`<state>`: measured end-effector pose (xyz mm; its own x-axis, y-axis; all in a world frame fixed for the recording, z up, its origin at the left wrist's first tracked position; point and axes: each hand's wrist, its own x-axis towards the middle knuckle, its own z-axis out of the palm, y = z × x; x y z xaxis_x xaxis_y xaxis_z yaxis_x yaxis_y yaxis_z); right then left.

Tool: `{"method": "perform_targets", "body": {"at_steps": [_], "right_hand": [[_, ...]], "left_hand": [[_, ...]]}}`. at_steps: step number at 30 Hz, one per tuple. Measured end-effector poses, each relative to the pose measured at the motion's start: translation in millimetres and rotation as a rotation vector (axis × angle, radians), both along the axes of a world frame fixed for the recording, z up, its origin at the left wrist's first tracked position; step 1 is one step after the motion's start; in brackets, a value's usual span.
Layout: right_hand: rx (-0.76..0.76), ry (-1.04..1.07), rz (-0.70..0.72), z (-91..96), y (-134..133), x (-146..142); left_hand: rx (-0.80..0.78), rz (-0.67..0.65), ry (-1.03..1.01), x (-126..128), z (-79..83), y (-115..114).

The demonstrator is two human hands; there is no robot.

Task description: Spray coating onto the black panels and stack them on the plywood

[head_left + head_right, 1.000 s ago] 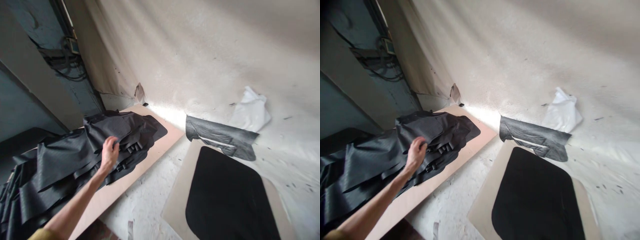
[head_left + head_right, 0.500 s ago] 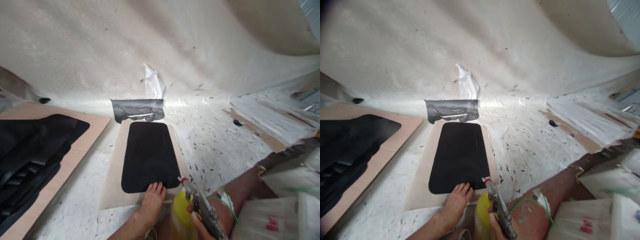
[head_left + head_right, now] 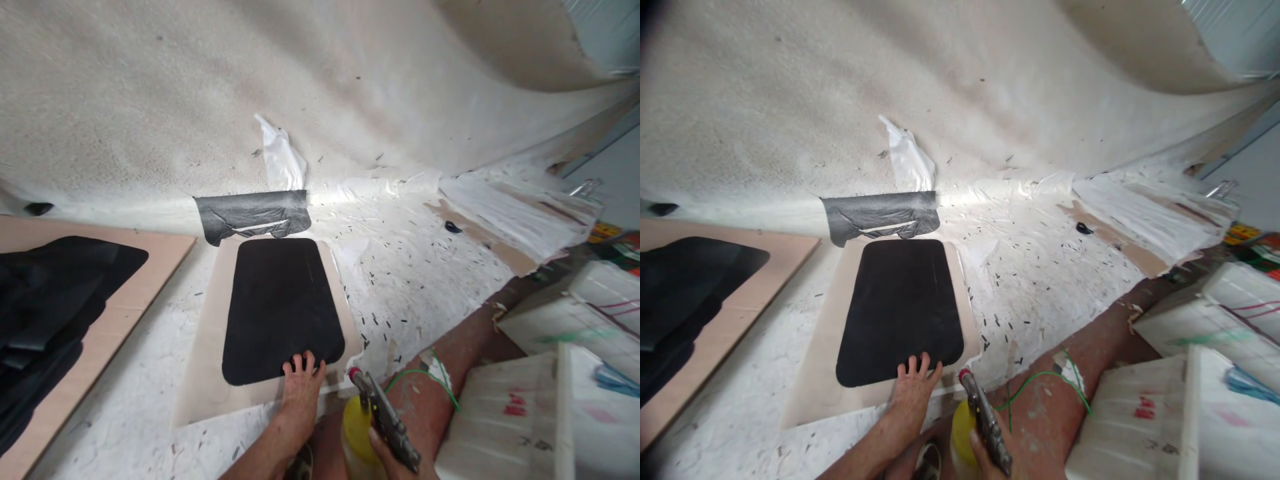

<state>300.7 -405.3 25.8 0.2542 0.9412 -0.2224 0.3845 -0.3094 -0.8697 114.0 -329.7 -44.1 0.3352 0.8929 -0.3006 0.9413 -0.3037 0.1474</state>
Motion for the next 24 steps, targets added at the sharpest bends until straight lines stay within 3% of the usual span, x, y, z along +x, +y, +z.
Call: {"method": "perform_targets", "body": {"at_steps": [6,9,15,21,24], "right_hand": [[0.020,0.135,-0.080,-0.3,0.1,-9.7],[0.001,0.127,-0.101,8.3,2.2,-11.7],[-0.062,0.006,-0.050,38.4,17.9,-13.4],[-0.041,-0.009,0.069,45.5,37.8,-6.0],[-0.001,-0.013,0.034,53.4,46.1,-9.0]], "left_hand": [[0.038,0.043,0.042,2.1,-4.8,-1.2],[0.086,0.020,0.052,2.1,-8.2,-3.5],[0.105,0.020,0.048,1.4,-14.3,-5.3],[0.094,0.022,0.024,1.7,-13.8,-4.9],[0.088,0.030,0.025,1.6,-11.6,-4.5]]}}
